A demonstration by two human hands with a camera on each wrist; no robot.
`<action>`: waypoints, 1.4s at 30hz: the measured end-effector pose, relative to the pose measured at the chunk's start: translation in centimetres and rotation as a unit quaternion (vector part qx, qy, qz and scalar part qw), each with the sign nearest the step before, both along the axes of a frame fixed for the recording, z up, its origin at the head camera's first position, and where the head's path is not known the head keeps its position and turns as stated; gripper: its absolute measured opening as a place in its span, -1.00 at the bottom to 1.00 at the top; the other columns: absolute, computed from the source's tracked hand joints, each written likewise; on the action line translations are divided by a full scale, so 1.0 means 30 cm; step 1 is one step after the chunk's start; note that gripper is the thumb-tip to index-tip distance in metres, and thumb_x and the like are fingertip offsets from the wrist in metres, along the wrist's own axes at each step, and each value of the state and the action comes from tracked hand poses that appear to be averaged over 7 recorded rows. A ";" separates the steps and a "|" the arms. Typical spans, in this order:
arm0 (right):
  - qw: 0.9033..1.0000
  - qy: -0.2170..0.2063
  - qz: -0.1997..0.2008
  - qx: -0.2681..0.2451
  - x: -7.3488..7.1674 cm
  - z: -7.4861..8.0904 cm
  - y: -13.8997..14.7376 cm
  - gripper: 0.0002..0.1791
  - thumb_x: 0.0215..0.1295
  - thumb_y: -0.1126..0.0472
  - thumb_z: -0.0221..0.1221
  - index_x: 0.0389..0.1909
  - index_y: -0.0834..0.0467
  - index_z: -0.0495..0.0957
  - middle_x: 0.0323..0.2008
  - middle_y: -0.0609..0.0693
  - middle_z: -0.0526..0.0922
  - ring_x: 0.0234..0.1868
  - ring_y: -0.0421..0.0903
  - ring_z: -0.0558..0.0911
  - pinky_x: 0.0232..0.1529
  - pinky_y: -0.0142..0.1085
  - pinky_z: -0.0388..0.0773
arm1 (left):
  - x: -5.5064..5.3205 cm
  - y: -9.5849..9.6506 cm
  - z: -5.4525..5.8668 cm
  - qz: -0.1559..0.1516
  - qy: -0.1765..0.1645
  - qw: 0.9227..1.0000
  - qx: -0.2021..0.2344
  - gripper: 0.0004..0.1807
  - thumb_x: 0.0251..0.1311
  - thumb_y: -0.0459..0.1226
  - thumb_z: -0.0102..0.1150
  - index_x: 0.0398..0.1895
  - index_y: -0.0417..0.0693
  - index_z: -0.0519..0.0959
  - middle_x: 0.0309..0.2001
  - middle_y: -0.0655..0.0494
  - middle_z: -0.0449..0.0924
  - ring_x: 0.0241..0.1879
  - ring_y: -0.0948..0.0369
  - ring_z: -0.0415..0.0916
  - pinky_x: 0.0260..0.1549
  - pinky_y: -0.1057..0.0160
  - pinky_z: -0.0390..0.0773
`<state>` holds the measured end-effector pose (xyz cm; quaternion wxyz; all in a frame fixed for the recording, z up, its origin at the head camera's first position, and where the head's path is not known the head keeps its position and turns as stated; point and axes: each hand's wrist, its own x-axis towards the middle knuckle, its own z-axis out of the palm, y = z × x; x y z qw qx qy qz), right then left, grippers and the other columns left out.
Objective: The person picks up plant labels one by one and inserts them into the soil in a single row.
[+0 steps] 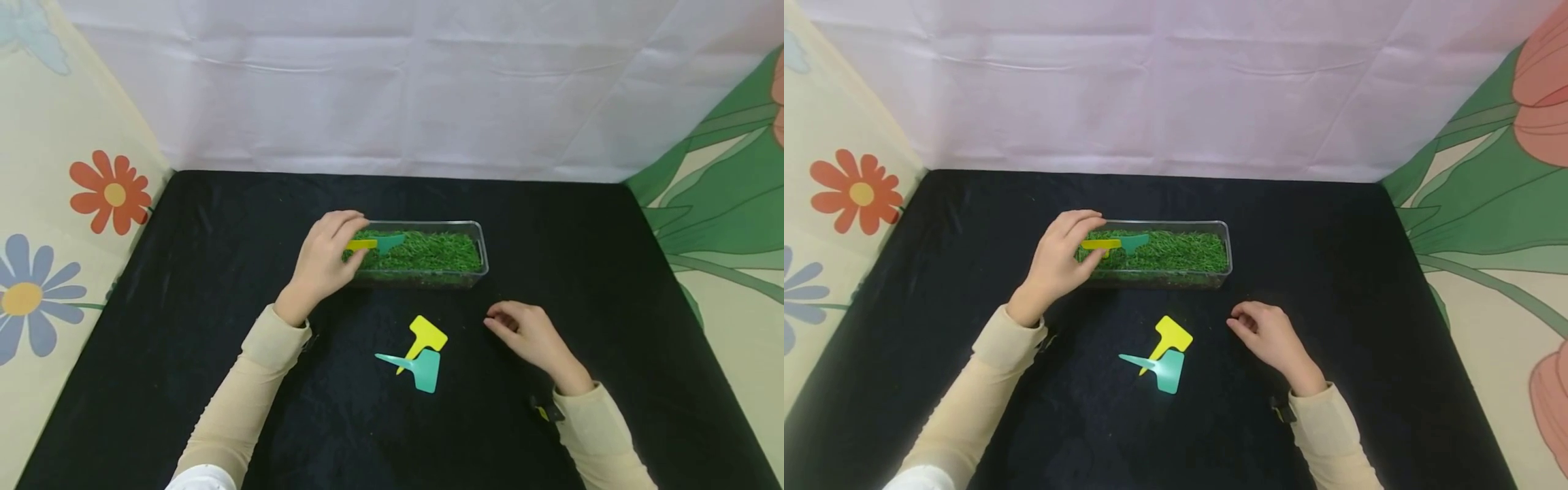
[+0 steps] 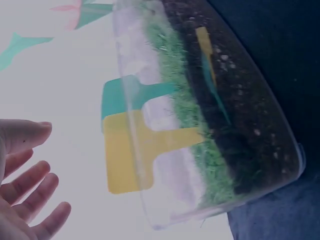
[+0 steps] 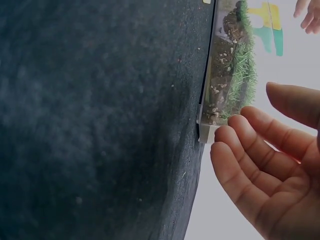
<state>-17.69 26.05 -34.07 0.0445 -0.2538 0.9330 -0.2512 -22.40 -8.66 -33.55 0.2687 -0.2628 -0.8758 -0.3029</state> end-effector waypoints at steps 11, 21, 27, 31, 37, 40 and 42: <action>1.000 -0.004 0.005 0.001 -0.003 0.007 -0.005 -0.94 0.11 0.35 0.23 -0.38 0.18 0.58 -0.51 -0.14 0.55 -0.55 -0.30 0.49 -0.53 -0.32 0.48 | 0.096 -0.032 -0.028 -0.020 0.008 0.995 0.093 -0.81 -0.01 -0.43 0.22 -0.27 -0.30 0.57 -0.30 -0.10 0.57 -0.31 0.07 0.52 -0.30 0.15 0.53; 1.000 -0.018 0.017 -0.003 -0.010 0.001 -0.015 -0.91 0.11 0.35 0.22 -0.34 0.22 0.58 -0.49 -0.13 0.56 -0.53 -0.29 0.50 -0.51 -0.37 0.47 | 0.175 -0.076 -0.085 0.003 -0.043 0.991 0.125 -0.89 -0.02 -0.47 0.23 -0.38 -0.25 0.55 -0.47 0.01 0.54 -0.49 0.16 0.44 -0.45 0.20 0.52; 0.999 -0.033 0.030 0.014 -0.016 0.002 -0.024 -0.88 0.12 0.33 0.22 -0.30 0.23 0.57 -0.46 -0.10 0.56 -0.50 -0.26 0.50 -0.49 -0.37 0.48 | 0.209 -0.119 -0.121 0.029 -0.060 0.985 0.160 -0.87 -0.05 -0.52 0.24 -0.38 -0.29 0.54 -0.48 -0.03 0.53 -0.50 0.10 0.46 -0.49 0.12 0.53; 0.998 -0.041 0.036 0.021 -0.019 0.005 -0.027 -0.85 0.12 0.32 0.23 -0.27 0.25 0.57 -0.43 -0.08 0.56 -0.48 -0.25 0.52 -0.47 -0.37 0.49 | 0.217 -0.145 -0.134 0.038 -0.062 0.983 0.168 -0.85 -0.07 -0.54 0.24 -0.38 -0.30 0.54 -0.48 -0.06 0.53 -0.50 0.10 0.47 -0.50 0.09 0.53; 0.997 -0.051 0.046 0.027 -0.023 0.009 -0.043 -0.81 0.11 0.31 0.23 -0.24 0.27 0.57 -0.41 -0.06 0.57 -0.47 -0.25 0.52 -0.47 -0.37 0.49 | 0.213 -0.162 -0.142 0.038 -0.068 0.984 0.162 -0.86 -0.05 -0.54 0.23 -0.37 -0.28 0.55 -0.46 -0.07 0.54 -0.49 0.12 0.46 -0.50 0.07 0.53; 0.997 -0.055 0.053 0.033 -0.026 0.011 -0.058 -0.79 0.12 0.30 0.23 -0.22 0.27 0.56 -0.39 -0.04 0.58 -0.45 -0.24 0.53 -0.45 -0.37 0.49 | 0.212 -0.163 -0.144 0.040 -0.074 0.984 0.160 -0.85 -0.05 -0.54 0.23 -0.36 -0.29 0.55 -0.46 -0.07 0.54 -0.49 0.11 0.46 -0.51 0.07 0.53; 0.996 -0.059 0.056 0.038 -0.028 0.011 -0.069 -0.78 0.12 0.28 0.23 -0.21 0.26 0.56 -0.38 -0.04 0.58 -0.44 -0.23 0.53 -0.44 -0.36 0.49 | 0.213 -0.164 -0.144 0.041 -0.077 0.983 0.159 -0.85 -0.05 -0.54 0.24 -0.36 -0.28 0.55 -0.46 -0.07 0.54 -0.49 0.10 0.46 -0.51 0.07 0.52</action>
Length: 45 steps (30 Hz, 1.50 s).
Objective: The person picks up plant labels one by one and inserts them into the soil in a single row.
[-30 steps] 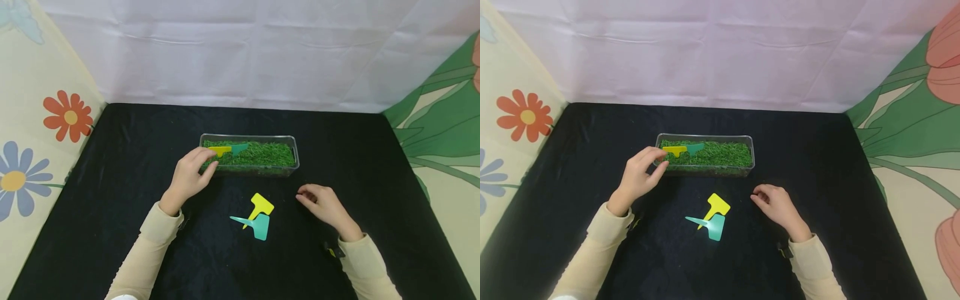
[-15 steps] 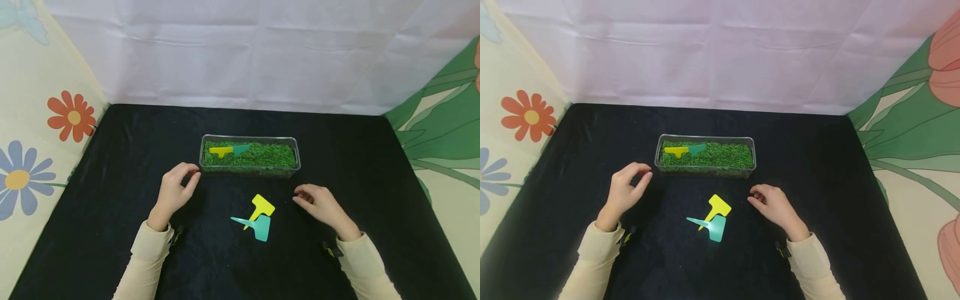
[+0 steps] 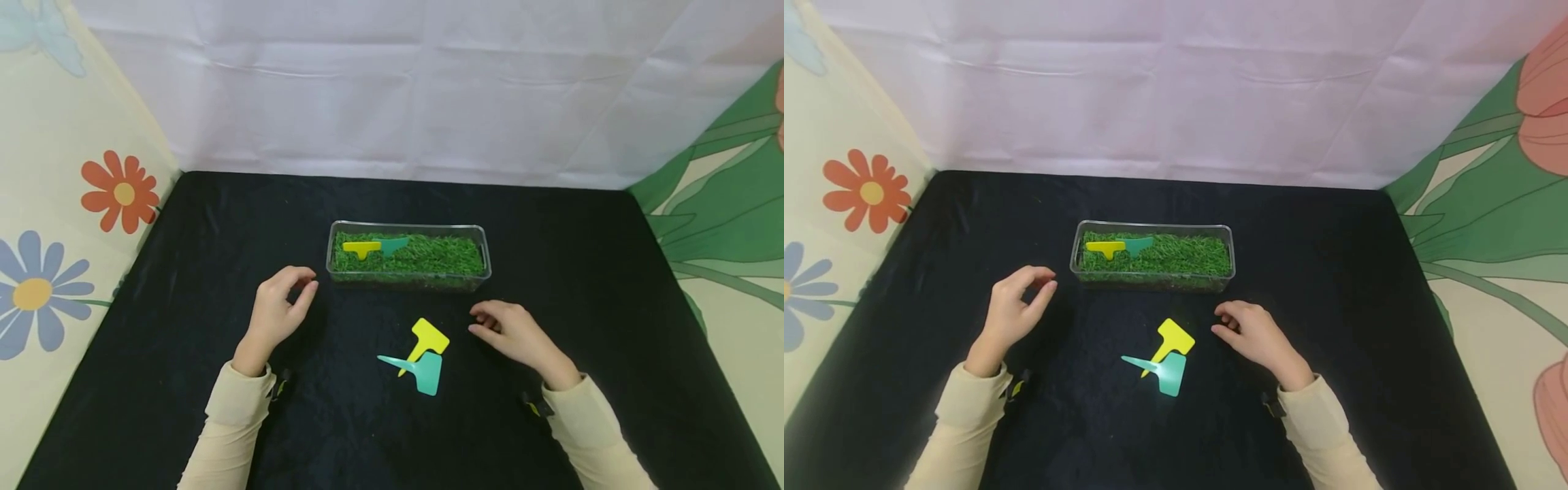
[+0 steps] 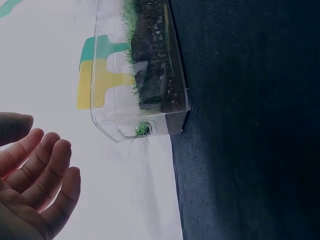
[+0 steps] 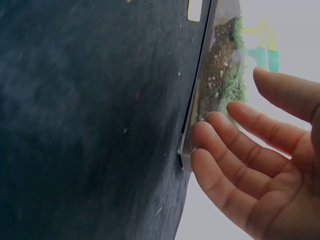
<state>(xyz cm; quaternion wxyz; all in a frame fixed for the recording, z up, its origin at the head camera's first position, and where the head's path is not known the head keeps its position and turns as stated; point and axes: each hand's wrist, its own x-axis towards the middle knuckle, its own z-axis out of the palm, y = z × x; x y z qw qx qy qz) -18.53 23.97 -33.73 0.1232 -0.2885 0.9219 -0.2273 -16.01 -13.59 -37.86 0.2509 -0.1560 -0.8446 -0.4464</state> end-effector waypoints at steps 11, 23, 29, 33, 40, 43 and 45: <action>1.000 -0.017 0.001 0.022 0.000 -0.004 -0.070 -0.71 0.08 0.25 0.27 -0.17 0.27 0.55 -0.36 0.01 0.58 -0.42 -0.20 0.51 -0.42 -0.34 0.47 | -0.003 -0.005 -0.002 0.004 -0.026 1.000 -0.016 -0.89 0.00 -0.50 0.21 -0.35 -0.30 0.55 -0.46 -0.04 0.53 -0.48 0.13 0.47 -0.48 0.09 0.54; 0.998 -0.046 0.019 0.045 -0.006 -0.015 -0.130 -0.67 0.06 0.24 0.29 -0.14 0.28 0.53 -0.43 -0.02 0.52 -0.46 -0.17 0.46 -0.48 -0.34 0.40 | -0.006 -0.008 0.003 0.000 -0.023 1.000 -0.016 -0.89 0.01 -0.49 0.21 -0.35 -0.28 0.55 -0.45 -0.05 0.53 -0.48 0.10 0.47 -0.48 0.08 0.54; 0.995 -0.062 0.031 0.070 -0.001 -0.020 -0.154 -0.59 0.01 0.20 0.33 -0.10 0.25 0.52 -0.41 -0.04 0.49 -0.48 -0.21 0.42 -0.48 -0.35 0.40 | -0.003 -0.007 0.002 -0.004 -0.032 0.999 -0.015 -0.88 0.01 -0.49 0.21 -0.34 -0.26 0.55 -0.44 -0.04 0.54 -0.48 0.08 0.47 -0.47 0.07 0.54; 0.993 -0.071 0.043 0.082 0.011 -0.023 -0.165 -0.59 -0.07 0.17 0.38 -0.17 0.21 0.53 -0.43 -0.08 0.45 -0.49 -0.21 0.38 -0.48 -0.36 0.38 | -0.004 -0.007 0.002 -0.005 -0.032 0.999 -0.015 -0.88 0.01 -0.49 0.21 -0.34 -0.26 0.55 -0.44 -0.04 0.54 -0.48 0.08 0.47 -0.47 0.07 0.54; 0.988 -0.093 0.068 0.099 0.032 -0.029 -0.182 -0.65 -0.14 0.17 0.41 -0.32 0.17 0.51 -0.48 -0.12 0.43 -0.52 -0.22 0.32 -0.47 -0.37 0.36 | -0.003 -0.005 0.005 -0.007 -0.036 0.999 -0.016 -0.89 0.01 -0.49 0.21 -0.35 -0.28 0.55 -0.45 -0.04 0.53 -0.48 0.08 0.46 -0.48 0.07 0.52; 0.986 -0.103 0.076 0.108 0.036 -0.032 -0.190 -0.67 -0.12 0.20 0.40 -0.36 0.16 0.48 -0.50 -0.12 0.42 -0.53 -0.22 0.32 -0.48 -0.37 0.34 | -0.002 -0.003 0.004 -0.006 -0.040 0.999 -0.016 -0.89 0.01 -0.49 0.21 -0.35 -0.28 0.55 -0.44 -0.04 0.54 -0.48 0.08 0.46 -0.48 0.07 0.52; 0.985 -0.109 0.080 0.110 0.038 -0.034 -0.193 -0.69 -0.10 0.21 0.39 -0.40 0.15 0.45 -0.52 -0.11 0.39 -0.55 -0.21 0.30 -0.50 -0.36 0.31 | -0.001 -0.002 0.004 -0.007 -0.044 0.999 -0.015 -0.89 0.01 -0.49 0.21 -0.35 -0.28 0.55 -0.44 -0.04 0.54 -0.47 0.09 0.46 -0.47 0.07 0.53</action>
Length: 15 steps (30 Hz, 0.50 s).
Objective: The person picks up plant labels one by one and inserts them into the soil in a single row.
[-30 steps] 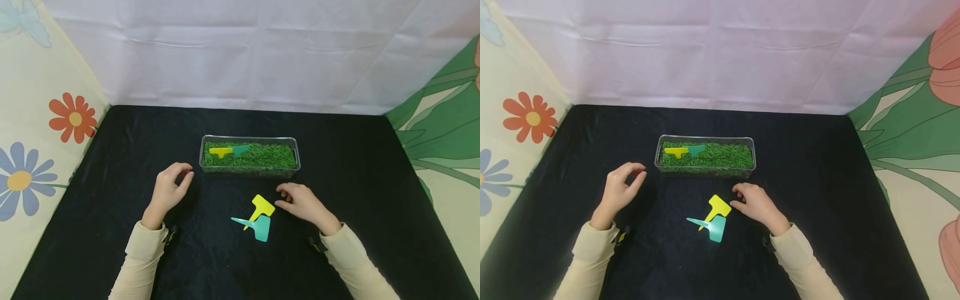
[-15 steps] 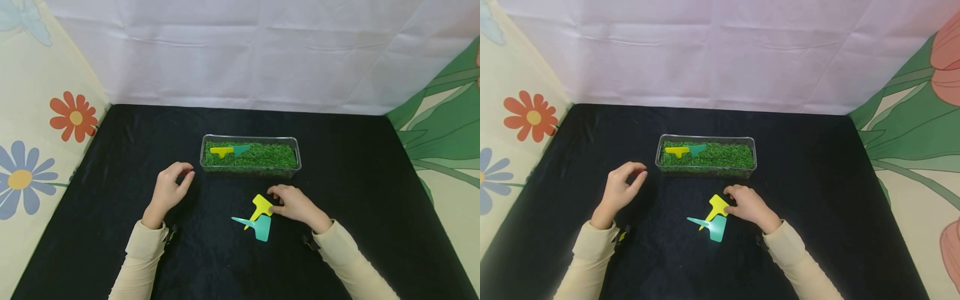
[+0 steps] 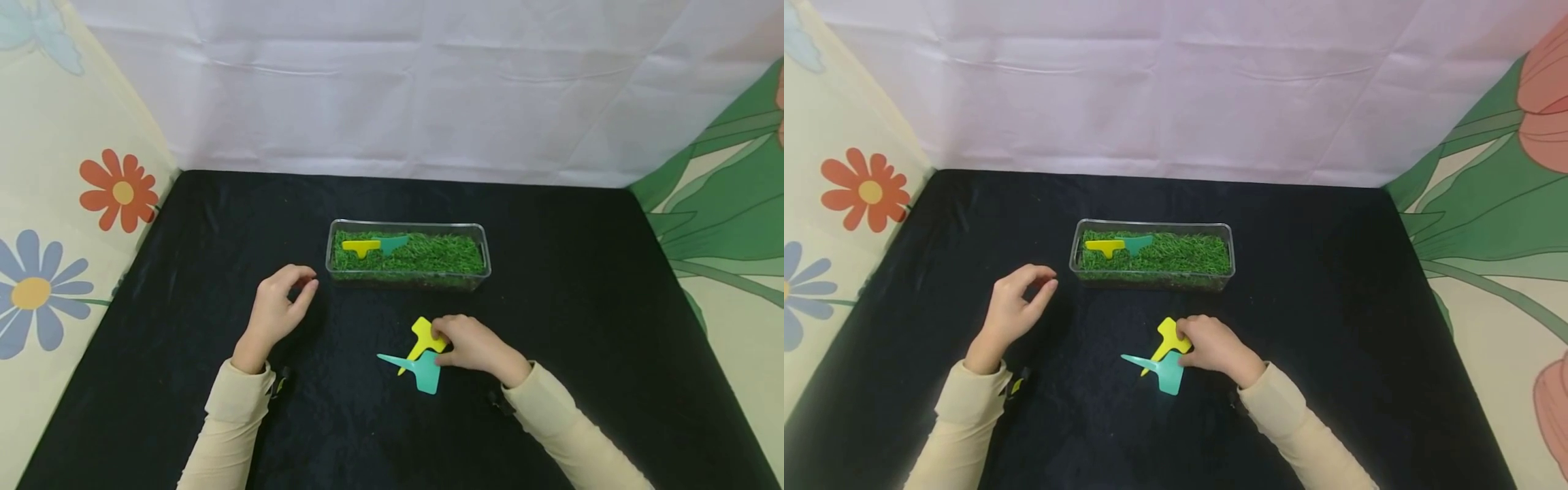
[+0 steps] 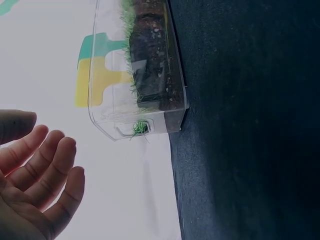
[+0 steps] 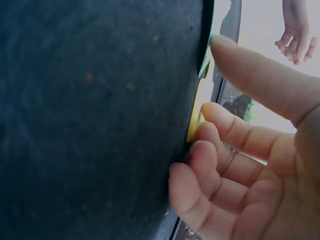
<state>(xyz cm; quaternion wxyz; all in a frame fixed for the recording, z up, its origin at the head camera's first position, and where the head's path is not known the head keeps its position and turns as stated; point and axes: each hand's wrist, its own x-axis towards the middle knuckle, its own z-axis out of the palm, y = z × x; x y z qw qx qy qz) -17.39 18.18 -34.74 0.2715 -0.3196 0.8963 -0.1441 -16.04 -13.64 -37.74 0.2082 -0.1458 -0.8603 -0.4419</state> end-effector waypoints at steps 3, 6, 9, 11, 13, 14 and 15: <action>1.000 -0.005 0.002 0.000 0.000 -0.003 -0.004 -0.70 -0.08 0.23 0.38 -0.47 0.12 0.39 -0.57 -0.09 0.33 -0.58 -0.21 0.24 -0.52 -0.36 0.24 | 0.001 0.001 -0.001 -0.001 -0.008 1.000 -0.001 -0.89 0.02 -0.48 0.21 -0.34 -0.27 0.55 -0.43 -0.03 0.54 -0.47 0.11 0.45 -0.47 0.08 0.53; 1.000 -0.003 0.005 -0.001 0.001 -0.007 -0.005 -0.69 -0.08 0.25 0.38 -0.51 0.12 0.37 -0.60 -0.07 0.29 -0.61 -0.21 0.20 -0.54 -0.36 0.20 | 0.003 0.001 -0.002 0.000 -0.016 1.000 -0.001 -0.90 0.03 -0.48 0.20 -0.34 -0.26 0.55 -0.43 -0.03 0.54 -0.46 0.10 0.46 -0.46 0.08 0.53; 1.000 -0.002 0.005 -0.003 0.003 -0.006 -0.006 -0.70 -0.08 0.26 0.37 -0.55 0.12 0.37 -0.62 -0.08 0.27 -0.62 -0.22 0.20 -0.54 -0.36 0.19 | 0.003 -0.001 -0.001 0.001 -0.021 1.000 -0.001 -0.90 0.04 -0.48 0.19 -0.34 -0.27 0.56 -0.42 -0.03 0.55 -0.46 0.10 0.46 -0.44 0.07 0.54; 1.000 -0.003 0.006 -0.004 0.003 -0.005 -0.007 -0.70 -0.08 0.27 0.37 -0.57 0.12 0.37 -0.63 -0.09 0.26 -0.62 -0.22 0.19 -0.55 -0.36 0.18 | 0.003 -0.002 0.000 0.002 -0.023 1.000 -0.002 -0.90 0.04 -0.48 0.20 -0.33 -0.27 0.56 -0.42 -0.03 0.55 -0.45 0.13 0.45 -0.44 0.08 0.54; 1.000 -0.004 0.008 -0.006 0.002 -0.003 -0.009 -0.70 -0.07 0.28 0.37 -0.60 0.12 0.36 -0.65 -0.10 0.24 -0.64 -0.23 0.18 -0.55 -0.36 0.18 | 0.003 -0.002 0.000 0.000 -0.023 1.000 -0.002 -0.90 0.04 -0.48 0.19 -0.34 -0.27 0.56 -0.41 -0.03 0.55 -0.45 0.14 0.44 -0.44 0.08 0.54; 1.000 -0.003 0.011 -0.007 0.002 -0.003 -0.010 -0.70 -0.07 0.29 0.36 -0.61 0.12 0.36 -0.66 -0.10 0.23 -0.64 -0.24 0.17 -0.56 -0.37 0.17 | 0.003 -0.002 0.000 0.000 -0.022 1.000 -0.002 -0.90 0.04 -0.48 0.19 -0.34 -0.27 0.56 -0.41 -0.03 0.55 -0.45 0.15 0.44 -0.44 0.08 0.54; 1.000 -0.003 0.012 -0.008 0.002 -0.003 -0.010 -0.70 -0.07 0.29 0.36 -0.62 0.11 0.36 -0.67 -0.11 0.22 -0.65 -0.24 0.17 -0.56 -0.37 0.17 | 0.003 -0.001 -0.001 -0.001 -0.022 1.000 -0.002 -0.90 0.04 -0.48 0.19 -0.34 -0.27 0.56 -0.41 -0.03 0.55 -0.45 0.14 0.44 -0.44 0.08 0.54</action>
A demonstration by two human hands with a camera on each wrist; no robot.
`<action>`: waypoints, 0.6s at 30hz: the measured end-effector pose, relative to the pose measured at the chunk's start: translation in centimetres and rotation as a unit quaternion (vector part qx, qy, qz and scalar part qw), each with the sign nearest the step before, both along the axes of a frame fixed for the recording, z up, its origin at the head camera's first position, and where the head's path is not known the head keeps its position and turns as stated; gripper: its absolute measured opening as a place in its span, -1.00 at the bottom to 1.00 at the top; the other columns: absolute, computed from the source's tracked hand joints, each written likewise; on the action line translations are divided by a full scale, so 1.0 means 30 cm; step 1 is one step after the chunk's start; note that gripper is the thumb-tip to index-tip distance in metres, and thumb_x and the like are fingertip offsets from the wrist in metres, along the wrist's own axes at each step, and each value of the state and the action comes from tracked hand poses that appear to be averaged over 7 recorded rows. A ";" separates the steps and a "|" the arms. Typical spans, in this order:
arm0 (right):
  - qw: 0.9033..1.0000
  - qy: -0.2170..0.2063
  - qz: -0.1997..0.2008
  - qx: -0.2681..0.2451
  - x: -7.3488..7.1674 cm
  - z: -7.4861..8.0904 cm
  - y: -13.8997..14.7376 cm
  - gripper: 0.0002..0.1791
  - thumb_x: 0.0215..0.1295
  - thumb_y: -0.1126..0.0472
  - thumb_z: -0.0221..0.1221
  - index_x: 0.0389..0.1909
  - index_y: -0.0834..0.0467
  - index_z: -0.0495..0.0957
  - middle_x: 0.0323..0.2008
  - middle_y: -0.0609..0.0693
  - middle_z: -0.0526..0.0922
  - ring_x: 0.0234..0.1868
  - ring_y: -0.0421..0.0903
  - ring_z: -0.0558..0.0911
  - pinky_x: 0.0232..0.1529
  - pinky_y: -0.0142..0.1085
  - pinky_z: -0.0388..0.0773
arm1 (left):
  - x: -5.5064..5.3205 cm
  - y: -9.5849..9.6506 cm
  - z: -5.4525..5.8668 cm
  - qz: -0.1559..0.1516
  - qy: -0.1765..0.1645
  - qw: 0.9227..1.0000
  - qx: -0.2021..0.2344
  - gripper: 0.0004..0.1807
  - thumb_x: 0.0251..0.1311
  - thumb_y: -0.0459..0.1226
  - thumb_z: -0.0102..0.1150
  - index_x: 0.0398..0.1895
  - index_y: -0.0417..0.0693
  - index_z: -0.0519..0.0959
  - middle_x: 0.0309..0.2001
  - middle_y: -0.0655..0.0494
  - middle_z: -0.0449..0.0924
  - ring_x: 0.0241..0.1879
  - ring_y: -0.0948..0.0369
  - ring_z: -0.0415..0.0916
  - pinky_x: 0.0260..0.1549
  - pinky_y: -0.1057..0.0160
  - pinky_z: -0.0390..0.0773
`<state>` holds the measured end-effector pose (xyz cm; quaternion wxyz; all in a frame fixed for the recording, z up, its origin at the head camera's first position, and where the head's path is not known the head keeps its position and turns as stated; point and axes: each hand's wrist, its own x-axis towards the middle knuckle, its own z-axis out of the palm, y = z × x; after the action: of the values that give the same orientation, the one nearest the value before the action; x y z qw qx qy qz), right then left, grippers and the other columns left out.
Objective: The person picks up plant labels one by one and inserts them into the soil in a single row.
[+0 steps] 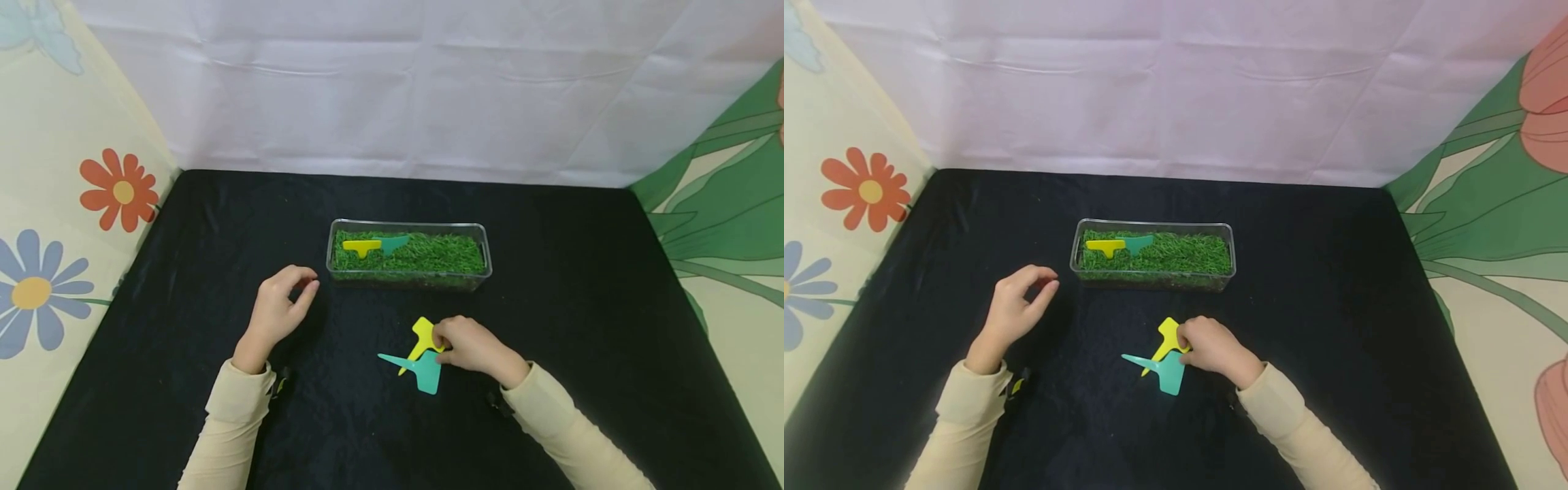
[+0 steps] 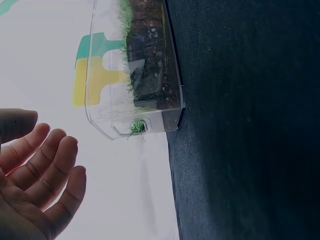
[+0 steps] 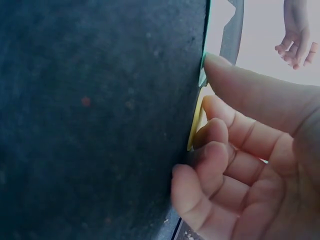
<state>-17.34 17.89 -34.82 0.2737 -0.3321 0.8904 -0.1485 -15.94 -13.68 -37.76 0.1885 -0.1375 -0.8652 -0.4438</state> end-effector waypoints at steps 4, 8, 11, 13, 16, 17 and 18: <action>1.000 0.007 0.010 -0.008 0.000 0.000 0.002 -0.73 -0.03 0.35 0.32 -0.62 0.09 0.38 -0.68 -0.14 0.25 -0.66 -0.26 0.20 -0.56 -0.38 0.22 | -0.001 0.001 -0.002 -0.002 -0.002 1.000 0.000 -0.90 0.05 -0.48 0.19 -0.34 -0.26 0.56 -0.41 -0.03 0.55 -0.45 0.14 0.45 -0.43 0.08 0.54; 0.999 0.014 0.021 -0.020 -0.001 0.000 0.005 -0.75 0.02 0.43 0.26 -0.63 0.09 0.41 -0.70 -0.17 0.24 -0.67 -0.27 0.19 -0.56 -0.38 0.25 | -0.002 0.001 -0.003 -0.003 -0.003 1.000 -0.001 -0.90 0.05 -0.48 0.18 -0.34 -0.25 0.56 -0.41 -0.03 0.56 -0.45 0.16 0.45 -0.43 0.08 0.54; 0.999 0.011 0.030 -0.024 -0.003 0.002 0.006 -0.80 0.03 0.46 0.24 -0.55 0.11 0.48 -0.69 -0.18 0.26 -0.66 -0.27 0.19 -0.55 -0.38 0.24 | -0.003 0.000 -0.003 -0.005 -0.003 1.000 -0.001 -0.91 0.05 -0.48 0.18 -0.34 -0.26 0.56 -0.42 -0.03 0.56 -0.45 0.15 0.45 -0.42 0.08 0.55; 0.999 0.004 0.040 -0.018 -0.004 0.005 0.007 -0.83 0.02 0.45 0.25 -0.45 0.13 0.52 -0.66 -0.18 0.28 -0.64 -0.27 0.21 -0.54 -0.38 0.24 | -0.004 0.000 -0.003 -0.006 -0.003 1.000 -0.003 -0.91 0.05 -0.48 0.18 -0.34 -0.26 0.56 -0.42 -0.03 0.56 -0.45 0.15 0.45 -0.42 0.09 0.55; 0.998 -0.008 0.056 -0.007 -0.005 0.009 0.007 -0.73 -0.01 0.45 0.27 -0.27 0.14 0.55 -0.64 -0.16 0.31 -0.63 -0.25 0.24 -0.55 -0.37 0.24 | -0.004 0.000 -0.004 -0.006 -0.006 1.000 -0.002 -0.91 0.06 -0.47 0.18 -0.34 -0.26 0.56 -0.41 -0.03 0.56 -0.45 0.14 0.46 -0.42 0.09 0.55; 0.998 -0.012 0.060 -0.003 -0.005 0.010 0.006 -0.70 -0.02 0.44 0.28 -0.24 0.14 0.54 -0.64 -0.15 0.31 -0.62 -0.25 0.23 -0.55 -0.37 0.23 | -0.004 0.000 -0.005 -0.006 -0.007 1.000 -0.001 -0.91 0.06 -0.47 0.18 -0.34 -0.26 0.56 -0.41 -0.03 0.56 -0.45 0.14 0.45 -0.42 0.09 0.55; 0.998 -0.016 0.062 0.001 -0.005 0.011 0.005 -0.67 -0.03 0.44 0.28 -0.20 0.14 0.54 -0.64 -0.14 0.32 -0.62 -0.24 0.24 -0.55 -0.37 0.23 | -0.004 -0.001 -0.005 -0.006 -0.009 1.000 -0.001 -0.91 0.06 -0.47 0.18 -0.34 -0.26 0.56 -0.41 -0.03 0.56 -0.45 0.15 0.45 -0.42 0.09 0.55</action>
<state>-17.48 18.05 -34.50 0.2971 -0.3837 0.8637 -0.1359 -16.05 -13.70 -37.91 0.1778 -0.1391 -0.8663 -0.4456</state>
